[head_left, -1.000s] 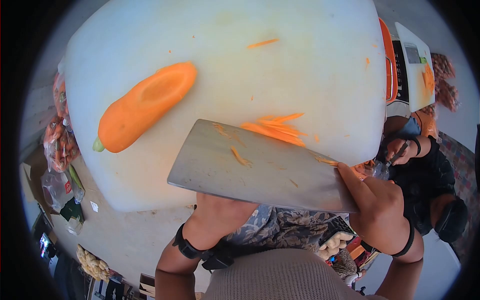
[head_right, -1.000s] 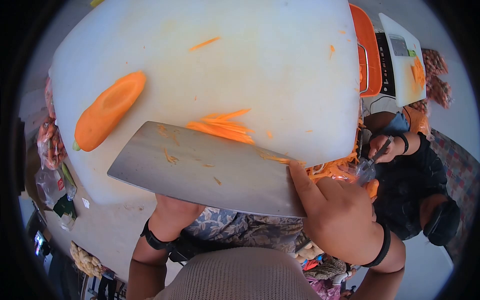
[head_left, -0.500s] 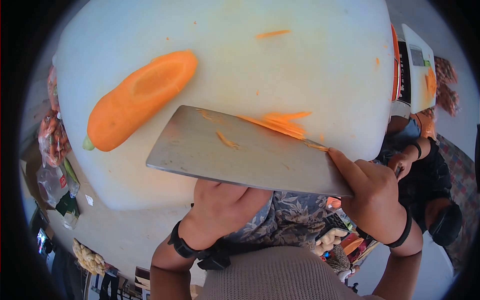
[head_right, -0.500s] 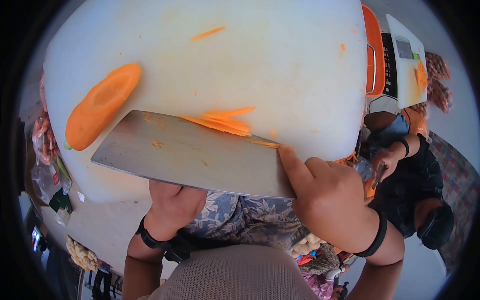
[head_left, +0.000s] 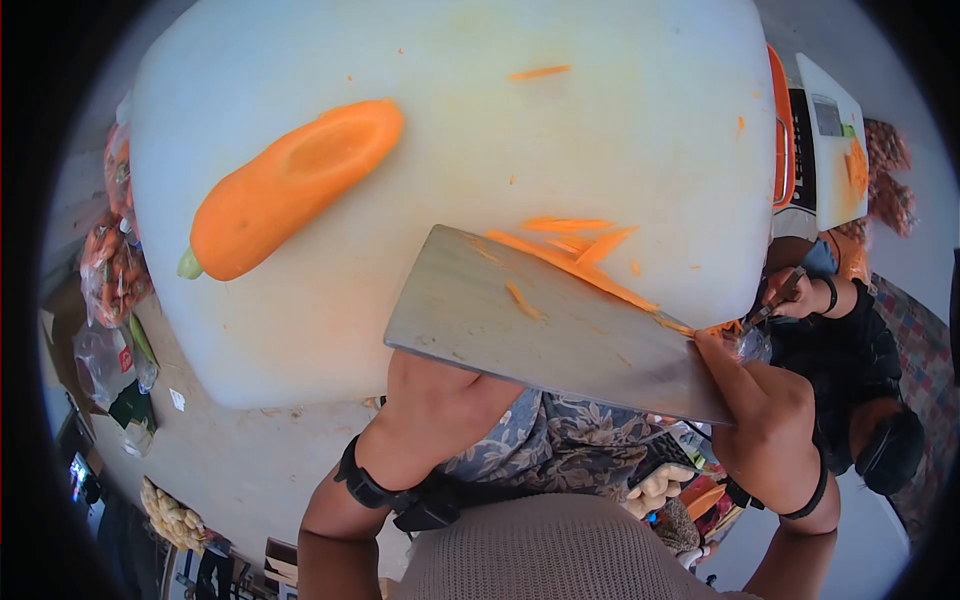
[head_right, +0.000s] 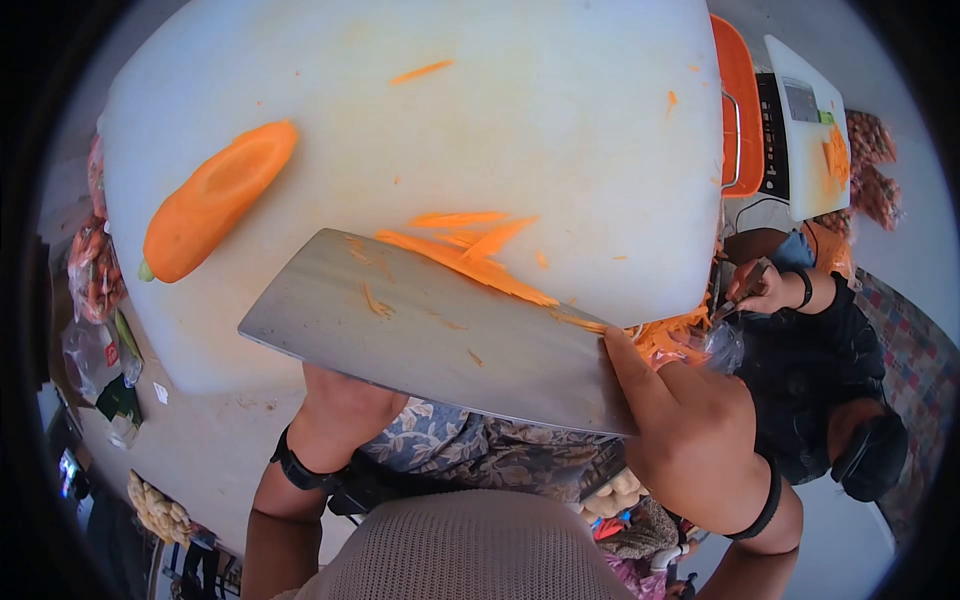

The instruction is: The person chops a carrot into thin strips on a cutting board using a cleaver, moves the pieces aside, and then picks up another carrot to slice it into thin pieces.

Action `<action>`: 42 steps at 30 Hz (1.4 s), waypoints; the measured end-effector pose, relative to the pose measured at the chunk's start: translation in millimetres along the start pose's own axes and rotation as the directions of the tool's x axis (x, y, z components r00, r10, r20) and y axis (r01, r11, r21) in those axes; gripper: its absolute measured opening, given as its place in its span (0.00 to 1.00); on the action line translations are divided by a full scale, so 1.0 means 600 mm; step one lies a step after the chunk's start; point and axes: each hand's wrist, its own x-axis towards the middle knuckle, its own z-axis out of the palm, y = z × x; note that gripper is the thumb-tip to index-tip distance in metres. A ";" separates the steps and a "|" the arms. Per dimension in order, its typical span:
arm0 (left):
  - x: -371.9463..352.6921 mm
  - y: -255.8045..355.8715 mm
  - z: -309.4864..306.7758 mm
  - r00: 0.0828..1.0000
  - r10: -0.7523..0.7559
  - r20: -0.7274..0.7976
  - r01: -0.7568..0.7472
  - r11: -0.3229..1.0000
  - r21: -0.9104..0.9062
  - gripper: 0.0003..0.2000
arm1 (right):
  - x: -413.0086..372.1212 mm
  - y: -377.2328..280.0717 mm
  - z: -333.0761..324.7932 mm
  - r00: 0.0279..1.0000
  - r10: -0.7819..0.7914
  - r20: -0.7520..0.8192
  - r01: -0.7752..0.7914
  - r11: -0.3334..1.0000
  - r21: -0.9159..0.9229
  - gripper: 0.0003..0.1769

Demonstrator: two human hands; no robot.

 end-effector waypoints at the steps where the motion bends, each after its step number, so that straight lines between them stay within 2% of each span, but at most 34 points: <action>1: -0.001 0.000 0.001 1.000 -0.004 0.003 0.004 1.000 -0.001 0.13 | -0.002 0.001 -0.003 1.000 0.005 0.024 -0.005 1.000 -0.004 0.44; 5: -0.004 -0.003 0.001 0.999 0.050 0.000 -0.050 0.998 0.038 0.14 | -0.002 0.000 -0.006 0.998 0.037 0.053 -0.039 0.998 0.048 0.44; 10: -0.005 -0.005 0.000 0.997 0.081 -0.008 -0.081 0.996 0.039 0.15 | 0.018 -0.001 0.004 0.999 0.021 0.044 -0.021 1.000 0.011 0.42; 12: -0.001 -0.005 0.005 0.986 0.135 -0.095 -0.136 0.991 0.002 0.15 | 0.035 0.002 0.012 0.999 -0.005 0.035 0.005 1.000 0.020 0.41; 13: 0.001 -0.005 0.008 0.987 0.132 -0.090 -0.133 0.991 0.000 0.15 | 0.043 0.003 0.016 1.000 -0.028 0.013 0.028 0.999 0.017 0.41; 15: 0.009 -0.004 0.014 0.969 0.153 -0.192 -0.137 0.986 0.093 0.15 | 0.065 -0.003 0.021 1.000 -0.004 0.016 0.003 0.998 0.067 0.42; 16: 0.010 -0.004 0.013 0.967 0.161 -0.196 -0.144 0.985 0.095 0.15 | 0.071 -0.007 0.022 1.000 0.018 0.022 -0.021 0.993 0.118 0.42; 20: 0.011 -0.003 0.009 0.976 0.159 -0.151 -0.141 0.982 0.123 0.14 | 0.071 -0.013 0.026 1.000 0.008 -0.015 -0.006 0.997 0.075 0.42; 23: 0.007 -0.005 0.010 0.982 0.142 -0.127 -0.129 0.986 0.109 0.13 | 0.056 -0.014 0.016 1.000 0.003 0.025 -0.004 0.998 0.064 0.42; 25: -0.001 -0.007 0.007 0.987 0.118 -0.109 -0.109 0.990 0.088 0.13 | 0.040 -0.009 0.010 0.996 -0.083 -0.026 0.083 0.996 0.021 0.41; 28: -0.005 -0.007 0.002 0.989 0.142 -0.038 -0.139 0.988 0.070 0.14 | 0.016 -0.010 0.002 0.999 -0.034 -0.012 0.034 0.999 0.009 0.43; 31: -0.003 -0.004 0.000 0.998 0.067 -0.002 -0.067 0.996 0.063 0.15 | 0.000 -0.002 -0.003 1.000 -0.014 0.011 0.013 0.999 0.031 0.45; 33: -0.003 0.001 -0.001 0.995 -0.080 0.065 0.080 0.997 0.000 0.14 | -0.005 0.000 -0.008 0.999 -0.004 0.037 0.003 0.999 0.039 0.45; 37: 0.003 0.007 -0.006 0.997 -0.060 0.041 0.061 0.998 -0.012 0.12 | 0.000 0.007 -0.011 0.996 -0.003 0.089 -0.001 0.999 0.054 0.47; 39: 0.006 0.010 -0.012 0.958 -0.224 0.178 0.247 0.961 -0.124 0.14 | 0.006 0.010 -0.007 0.996 -0.009 0.089 0.002 0.998 0.069 0.46; 40: 0.005 0.007 -0.010 0.957 -0.227 0.181 0.252 0.960 -0.125 0.14 | 0.010 0.011 -0.005 0.997 -0.012 0.082 0.006 0.997 0.082 0.45; 42: 0.004 0.002 -0.005 0.993 -0.095 0.070 0.101 0.990 -0.099 0.14 | 0.022 0.007 -0.002 0.997 -0.016 0.075 0.011 0.998 0.066 0.44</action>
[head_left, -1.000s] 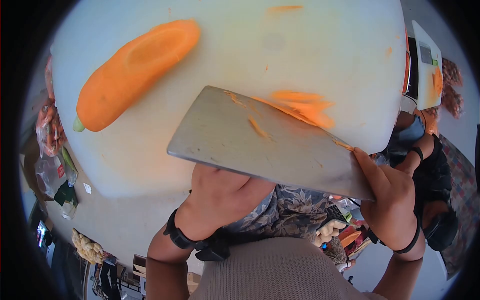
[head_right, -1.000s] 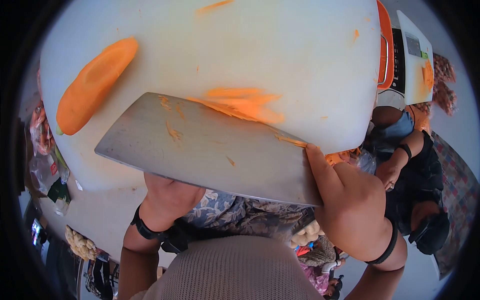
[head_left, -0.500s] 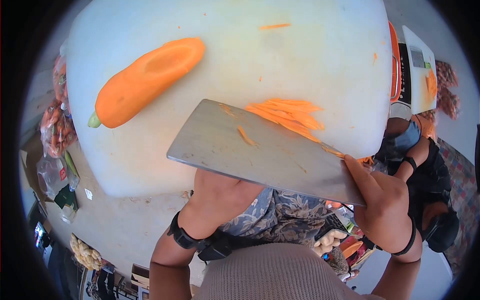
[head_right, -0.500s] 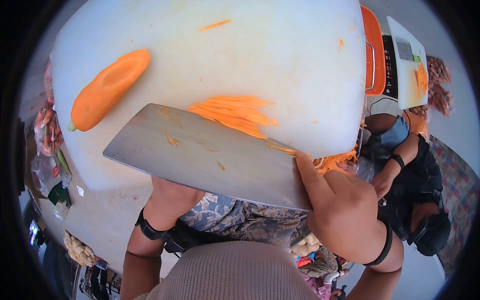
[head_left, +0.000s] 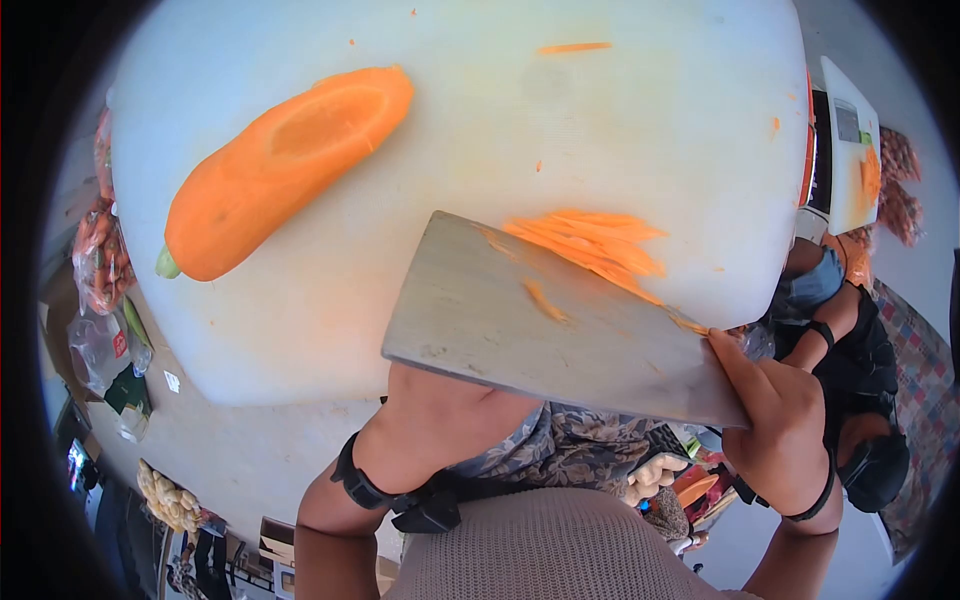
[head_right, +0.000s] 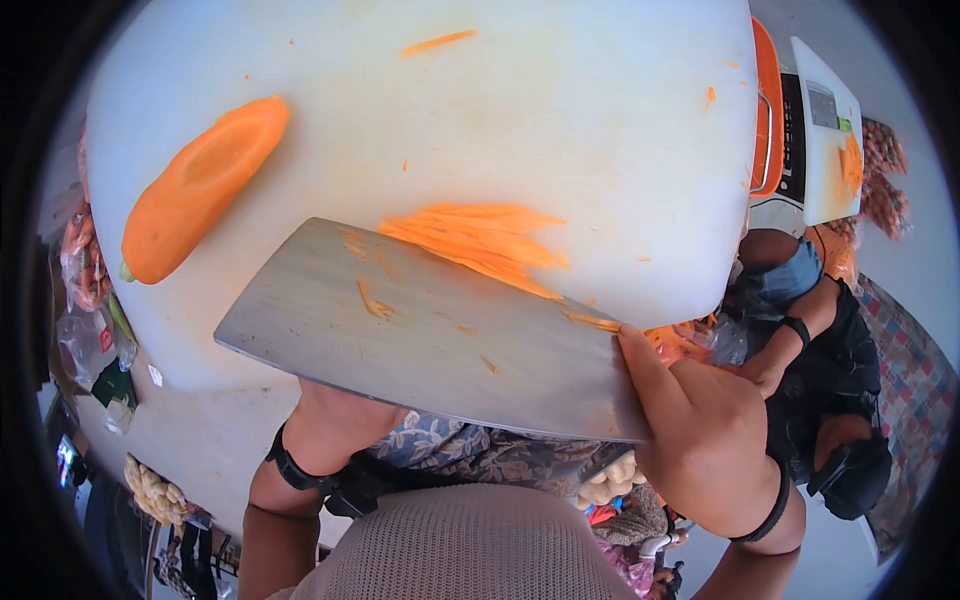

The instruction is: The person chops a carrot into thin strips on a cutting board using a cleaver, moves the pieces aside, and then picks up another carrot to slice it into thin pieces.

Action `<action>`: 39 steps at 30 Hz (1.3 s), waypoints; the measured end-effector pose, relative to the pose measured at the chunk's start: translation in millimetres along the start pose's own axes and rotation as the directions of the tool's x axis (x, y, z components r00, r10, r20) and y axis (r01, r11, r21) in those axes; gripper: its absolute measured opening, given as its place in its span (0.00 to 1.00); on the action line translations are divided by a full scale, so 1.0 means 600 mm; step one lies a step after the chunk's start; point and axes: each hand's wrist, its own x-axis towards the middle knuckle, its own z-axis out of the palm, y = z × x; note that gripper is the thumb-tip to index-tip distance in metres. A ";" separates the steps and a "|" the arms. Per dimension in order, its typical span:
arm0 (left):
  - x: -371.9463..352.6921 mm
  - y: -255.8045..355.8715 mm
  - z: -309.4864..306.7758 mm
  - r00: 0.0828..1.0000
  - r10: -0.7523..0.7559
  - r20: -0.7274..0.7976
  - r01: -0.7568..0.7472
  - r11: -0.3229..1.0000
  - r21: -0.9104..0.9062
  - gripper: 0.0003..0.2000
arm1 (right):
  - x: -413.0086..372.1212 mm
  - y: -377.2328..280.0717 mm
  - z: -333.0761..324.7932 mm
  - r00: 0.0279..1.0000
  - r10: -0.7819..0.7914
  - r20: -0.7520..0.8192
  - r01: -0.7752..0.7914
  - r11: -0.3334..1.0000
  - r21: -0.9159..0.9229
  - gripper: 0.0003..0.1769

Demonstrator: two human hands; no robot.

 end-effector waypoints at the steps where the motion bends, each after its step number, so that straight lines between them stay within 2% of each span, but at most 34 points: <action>1: 0.001 -0.002 0.002 1.000 -0.001 0.001 0.001 1.000 -0.001 0.14 | 0.007 -0.003 0.002 1.000 -0.003 -0.011 0.003 1.000 -0.020 0.42; 3: 0.004 -0.004 0.006 0.978 0.168 -0.122 -0.161 0.985 0.065 0.14 | 0.022 -0.003 0.017 0.999 -0.028 -0.043 0.026 0.999 -0.042 0.40; 6: 0.003 -0.006 0.012 0.966 0.211 -0.150 -0.187 0.969 0.162 0.14 | 0.046 -0.006 0.025 0.994 -0.071 -0.079 0.065 0.995 -0.073 0.37; 8: 0.009 -0.007 0.009 0.966 0.217 -0.137 -0.195 0.968 0.155 0.14 | 0.054 -0.010 0.028 0.992 -0.094 -0.088 0.086 0.993 -0.081 0.36; 10: 0.009 -0.003 0.006 0.966 0.226 -0.126 -0.207 0.967 0.150 0.13 | 0.052 -0.014 0.036 0.995 0.009 -0.096 -0.007 1.000 0.022 0.42; 13: 0.009 -0.001 0.006 0.960 0.219 -0.177 -0.183 0.963 0.196 0.14 | 0.035 -0.019 0.020 0.995 -0.007 -0.103 0.005 1.000 -0.024 0.42; 16: -0.001 -0.006 0.003 0.974 0.209 -0.092 -0.193 0.968 0.159 0.13 | 0.009 -0.013 0.007 0.992 -0.079 -0.098 0.072 0.995 -0.065 0.40; 18: -0.015 -0.007 0.008 0.992 0.125 -0.027 -0.116 0.971 0.207 0.15 | -0.009 -0.014 0.005 0.994 -0.058 -0.096 0.051 0.996 -0.066 0.40; 22: -0.017 -0.007 0.008 0.990 0.138 -0.014 -0.130 0.958 0.257 0.15 | -0.018 -0.009 0.006 0.994 -0.047 -0.100 0.037 0.995 -0.098 0.42; 24: -0.018 -0.005 0.008 1.000 0.004 0.026 -0.006 0.996 0.094 0.14 | -0.019 -0.012 0.006 0.995 -0.043 -0.091 0.031 0.991 -0.127 0.42; 28: -0.018 -0.007 0.007 0.999 -0.020 0.033 0.021 1.000 -0.018 0.14 | -0.012 -0.013 0.010 0.995 -0.040 -0.087 0.026 0.988 -0.153 0.41; 30: -0.014 -0.005 0.002 0.999 0.006 0.049 -0.001 0.994 -0.108 0.09 | -0.005 -0.012 0.012 0.996 -0.041 -0.078 0.029 0.989 -0.144 0.40; 34: -0.015 -0.003 0.001 0.996 0.033 0.089 -0.030 0.999 -0.036 0.10 | 0.009 -0.008 0.018 0.995 -0.063 -0.074 0.052 0.988 -0.143 0.39; 36: -0.015 -0.005 0.006 0.982 0.186 -0.017 -0.181 0.970 0.159 0.14 | 0.022 -0.006 0.031 0.993 -0.074 -0.095 0.062 0.990 -0.128 0.38; 37: -0.009 -0.004 0.006 0.982 0.190 -0.016 -0.185 0.970 0.157 0.14 | 0.030 -0.007 0.035 0.989 -0.083 -0.122 0.069 0.991 -0.117 0.37; 39: 0.007 -0.003 0.004 0.972 0.195 -0.135 -0.189 0.980 0.055 0.14 | 0.043 -0.011 0.031 0.994 -0.052 -0.100 0.044 0.996 -0.079 0.40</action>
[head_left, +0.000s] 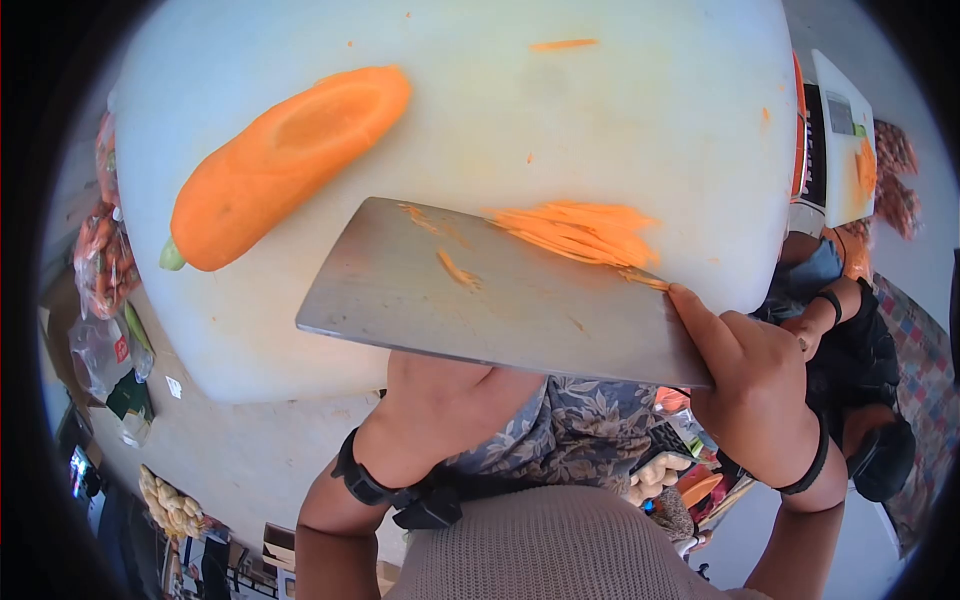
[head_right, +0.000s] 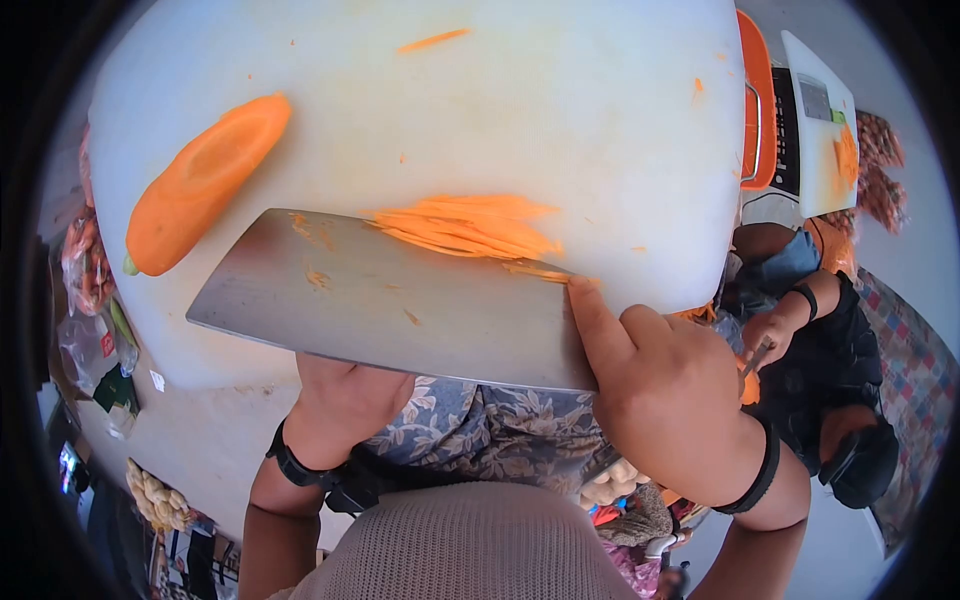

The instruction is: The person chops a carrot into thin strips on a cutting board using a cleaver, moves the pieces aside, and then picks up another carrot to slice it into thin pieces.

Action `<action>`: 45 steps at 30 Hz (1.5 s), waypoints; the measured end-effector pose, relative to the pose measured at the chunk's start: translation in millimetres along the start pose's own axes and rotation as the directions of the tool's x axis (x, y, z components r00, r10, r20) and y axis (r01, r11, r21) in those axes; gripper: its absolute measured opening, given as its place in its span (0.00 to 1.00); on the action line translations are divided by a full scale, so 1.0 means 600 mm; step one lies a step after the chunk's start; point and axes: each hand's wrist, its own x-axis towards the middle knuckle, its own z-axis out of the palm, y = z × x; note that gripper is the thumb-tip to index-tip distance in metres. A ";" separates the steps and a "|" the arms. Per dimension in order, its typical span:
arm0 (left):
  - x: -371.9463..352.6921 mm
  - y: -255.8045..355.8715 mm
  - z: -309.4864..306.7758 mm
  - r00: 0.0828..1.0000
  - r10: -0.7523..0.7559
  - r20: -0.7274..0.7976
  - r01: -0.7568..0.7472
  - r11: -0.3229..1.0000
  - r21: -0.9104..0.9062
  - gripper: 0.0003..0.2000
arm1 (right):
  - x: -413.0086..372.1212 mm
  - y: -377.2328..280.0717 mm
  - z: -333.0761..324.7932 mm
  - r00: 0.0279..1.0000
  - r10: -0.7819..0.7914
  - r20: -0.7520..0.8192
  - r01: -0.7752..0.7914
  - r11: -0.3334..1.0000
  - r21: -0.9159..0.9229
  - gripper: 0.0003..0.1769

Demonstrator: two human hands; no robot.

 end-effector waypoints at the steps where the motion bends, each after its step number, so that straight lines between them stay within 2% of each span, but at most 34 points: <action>1: 0.002 -0.001 0.001 1.000 0.004 -0.001 -0.004 1.000 0.002 0.14 | 0.007 -0.003 -0.001 0.999 0.024 0.028 -0.025 0.999 0.035 0.43; 5: 0.005 0.001 0.006 0.999 0.022 -0.034 -0.019 0.997 0.071 0.12 | 0.028 -0.020 0.006 1.000 0.000 -0.007 0.000 1.000 0.001 0.39; 10: 0.001 0.002 0.007 0.996 0.055 -0.076 -0.041 0.985 0.169 0.12 | 0.005 -0.021 -0.014 1.000 0.001 0.000 -0.001 1.000 -0.001 0.40; 12: -0.004 0.004 0.004 1.000 0.002 -0.020 0.000 0.995 0.098 0.12 | -0.016 -0.018 -0.023 1.000 0.008 0.020 -0.008 1.000 0.006 0.41; 14: -0.008 0.003 0.006 1.000 -0.004 -0.029 0.007 0.996 0.093 0.11 | -0.034 -0.012 -0.026 0.999 -0.038 -0.011 0.038 0.999 -0.031 0.37; 16: -0.015 0.001 0.009 0.999 -0.009 -0.035 0.012 0.996 0.087 0.11 | -0.048 -0.008 -0.027 0.999 -0.020 -0.029 0.019 0.999 -0.026 0.38; 18: -0.026 -0.004 0.007 0.997 0.003 0.073 -0.013 0.991 0.136 0.15 | -0.055 -0.007 -0.037 1.000 0.006 0.021 -0.005 0.998 -0.058 0.39; 19: -0.028 -0.003 0.007 0.997 -0.002 0.075 -0.008 0.991 0.136 0.15 | -0.058 -0.006 -0.038 1.000 0.003 0.025 -0.002 0.999 -0.055 0.39; 21: -0.030 -0.001 0.008 0.990 -0.107 0.093 0.100 0.992 0.075 0.14 | -0.061 -0.005 -0.039 0.999 0.012 0.037 -0.010 0.999 -0.038 0.40; 25: -0.030 0.000 0.009 0.984 -0.153 0.087 0.152 0.988 0.018 0.11 | -0.053 -0.005 -0.038 0.999 0.019 0.038 -0.018 0.999 -0.035 0.40; 27: -0.036 0.000 0.011 0.971 -0.211 0.112 0.226 0.964 -0.141 0.10 | -0.047 -0.004 -0.036 0.998 0.011 0.057 -0.007 0.998 -0.067 0.39; 31: -0.024 -0.001 -0.001 0.979 -0.122 0.164 0.140 0.985 -0.105 0.10 | -0.026 0.001 -0.017 1.000 -0.019 0.024 0.020 0.999 -0.041 0.38; 33: -0.016 0.002 0.000 0.996 -0.050 0.074 0.049 0.999 0.015 0.14 | -0.010 0.002 -0.003 0.998 -0.055 -0.018 0.054 0.997 -0.048 0.35; 37: -0.004 0.002 0.003 0.999 -0.045 0.014 0.045 0.999 -0.023 0.15 | 0.018 -0.009 0.003 0.996 -0.087 -0.025 0.086 0.995 -0.041 0.34; 39: -0.001 0.002 0.003 0.998 -0.063 0.013 0.063 0.998 0.011 0.14 | 0.023 -0.019 0.006 1.000 -0.014 0.001 0.014 1.000 -0.002 0.43; 40: -0.001 0.000 0.004 0.998 -0.055 0.009 0.055 0.998 0.014 0.14 | 0.021 -0.019 0.006 1.000 -0.013 -0.007 0.013 1.000 -0.006 0.43; 42: -0.004 -0.004 0.006 0.998 0.053 -0.041 -0.049 0.994 0.098 0.10 | 0.020 -0.018 0.003 1.000 -0.020 -0.023 0.020 1.000 0.007 0.42; 43: -0.003 -0.002 0.006 0.997 0.056 -0.045 -0.051 0.993 0.102 0.10 | 0.016 -0.018 -0.002 0.999 -0.023 -0.028 0.023 1.000 0.004 0.42; 45: -0.004 0.002 0.006 0.996 -0.068 -0.064 0.069 0.998 0.003 0.10 | -0.001 -0.021 -0.018 1.000 0.004 -0.010 -0.004 1.000 0.017 0.42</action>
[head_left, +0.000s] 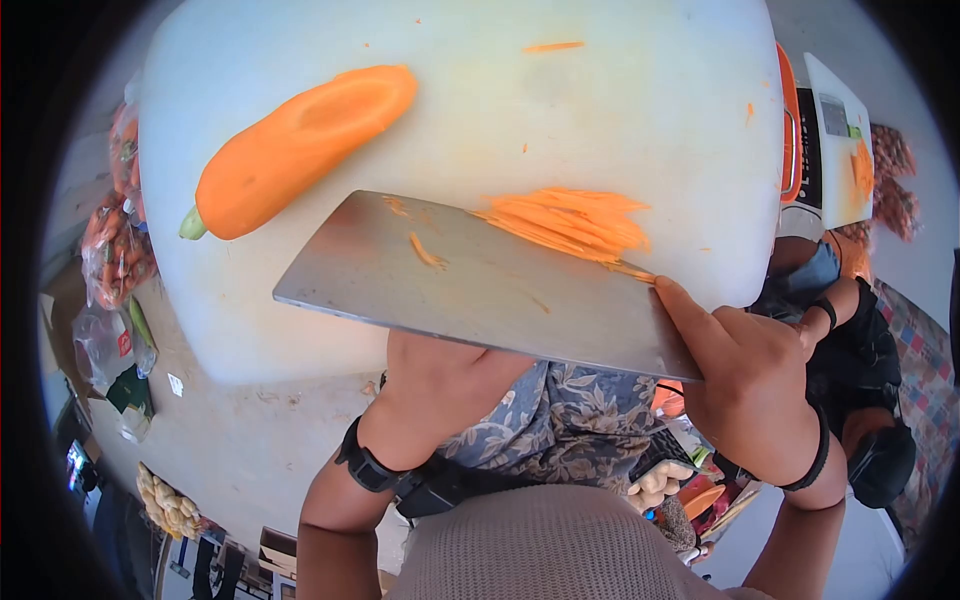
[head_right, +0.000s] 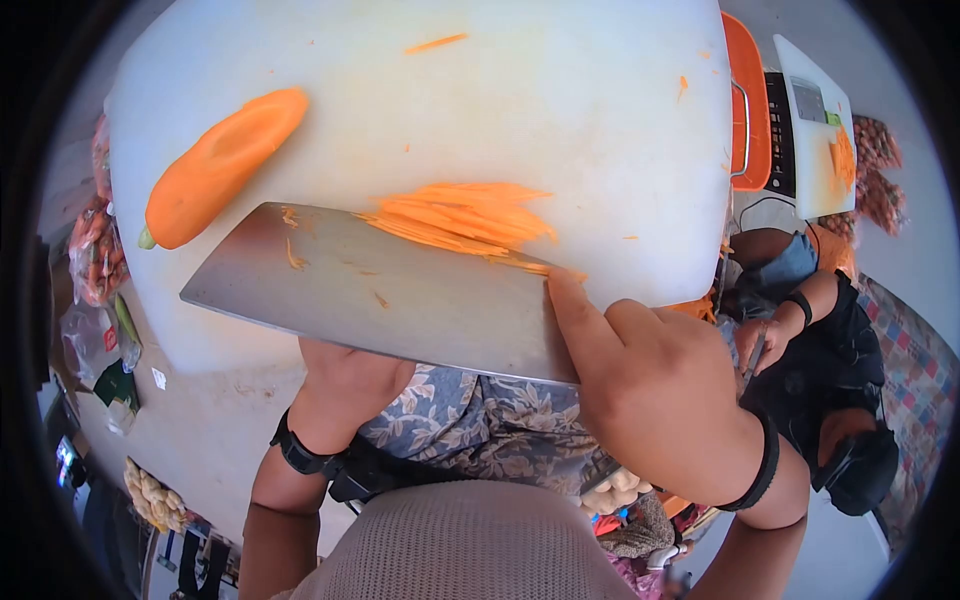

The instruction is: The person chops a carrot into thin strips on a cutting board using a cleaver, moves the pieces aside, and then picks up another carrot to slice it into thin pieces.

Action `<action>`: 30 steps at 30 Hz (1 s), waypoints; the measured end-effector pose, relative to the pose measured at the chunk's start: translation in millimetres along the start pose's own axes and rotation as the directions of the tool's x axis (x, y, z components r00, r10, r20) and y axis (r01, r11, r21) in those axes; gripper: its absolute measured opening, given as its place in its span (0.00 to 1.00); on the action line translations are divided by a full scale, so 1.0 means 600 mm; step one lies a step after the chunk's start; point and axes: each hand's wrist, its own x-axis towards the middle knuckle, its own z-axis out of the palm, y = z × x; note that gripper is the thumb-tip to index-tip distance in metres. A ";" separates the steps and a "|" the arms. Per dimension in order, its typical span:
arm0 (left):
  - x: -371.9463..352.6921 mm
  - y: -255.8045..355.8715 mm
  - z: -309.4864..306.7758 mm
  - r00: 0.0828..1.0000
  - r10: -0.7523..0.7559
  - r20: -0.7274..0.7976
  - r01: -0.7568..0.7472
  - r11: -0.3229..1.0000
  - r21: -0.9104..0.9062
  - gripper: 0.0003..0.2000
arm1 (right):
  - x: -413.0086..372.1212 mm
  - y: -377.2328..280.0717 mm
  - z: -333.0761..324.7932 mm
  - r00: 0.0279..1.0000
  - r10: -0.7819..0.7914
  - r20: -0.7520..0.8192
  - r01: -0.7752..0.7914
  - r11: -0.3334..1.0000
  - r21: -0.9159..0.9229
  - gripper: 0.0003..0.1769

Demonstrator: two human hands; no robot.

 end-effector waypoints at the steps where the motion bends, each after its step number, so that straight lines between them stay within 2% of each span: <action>1: -0.007 0.000 0.000 1.000 -0.001 -0.001 0.001 1.000 0.003 0.10 | -0.008 0.001 -0.005 1.000 -0.003 -0.001 0.003 1.000 0.001 0.42; 3: -0.029 -0.003 0.002 0.994 -0.049 0.096 0.044 0.998 0.045 0.15 | -0.025 0.006 -0.012 0.998 -0.056 -0.008 0.056 0.998 -0.040 0.37; 6: -0.040 -0.009 0.002 0.984 -0.073 0.160 0.067 0.997 0.045 0.15 | -0.045 0.009 -0.010 1.000 -0.020 -0.005 0.020 0.999 -0.027 0.38; 10: -0.046 -0.009 0.001 0.987 -0.051 0.150 0.049 0.999 0.012 0.15 | -0.050 0.011 -0.007 1.000 -0.015 -0.009 0.014 0.997 -0.082 0.37; 12: -0.045 -0.009 0.002 0.986 -0.095 0.140 0.111 0.987 -0.116 0.10 | -0.050 0.009 -0.006 1.000 -0.022 -0.021 0.019 0.991 -0.132 0.36; 13: -0.047 -0.008 -0.001 0.985 -0.098 0.142 0.115 0.987 -0.116 0.10 | -0.049 0.009 -0.006 1.000 -0.023 -0.018 0.021 0.991 -0.129 0.36; 15: -0.054 -0.006 -0.007 0.906 -0.240 0.349 0.316 0.932 -0.179 0.16 | -0.046 0.011 -0.011 0.999 -0.049 -0.001 0.048 0.990 -0.131 0.35; 18: -0.057 -0.008 -0.002 0.910 -0.231 0.344 0.318 0.922 -0.222 0.16 | -0.045 0.014 -0.014 0.998 -0.049 0.031 0.051 0.994 -0.101 0.36; 24: -0.060 -0.034 0.028 0.989 -0.066 0.129 0.081 0.990 -0.114 0.17 | -0.044 0.016 -0.002 0.999 -0.043 0.013 0.044 0.992 -0.114 0.37; 27: -0.096 -0.081 0.100 0.971 0.009 -0.241 -0.023 0.998 -0.053 0.18 | -0.040 0.015 0.000 0.999 -0.041 0.031 0.045 0.990 -0.135 0.37; 28: -0.076 -0.063 0.065 0.971 0.007 -0.240 -0.021 0.998 -0.056 0.18 | -0.036 0.014 0.001 0.999 -0.041 0.034 0.045 0.990 -0.135 0.37; 29: -0.038 -0.030 0.001 0.967 0.237 0.093 -0.252 0.947 0.198 0.19 | -0.029 0.014 0.002 0.998 -0.052 0.028 0.056 0.988 -0.147 0.36; 30: -0.019 -0.011 -0.035 0.820 0.348 0.454 -0.522 0.781 0.343 0.21 | -0.023 0.014 0.003 0.998 -0.063 0.020 0.066 0.985 -0.160 0.36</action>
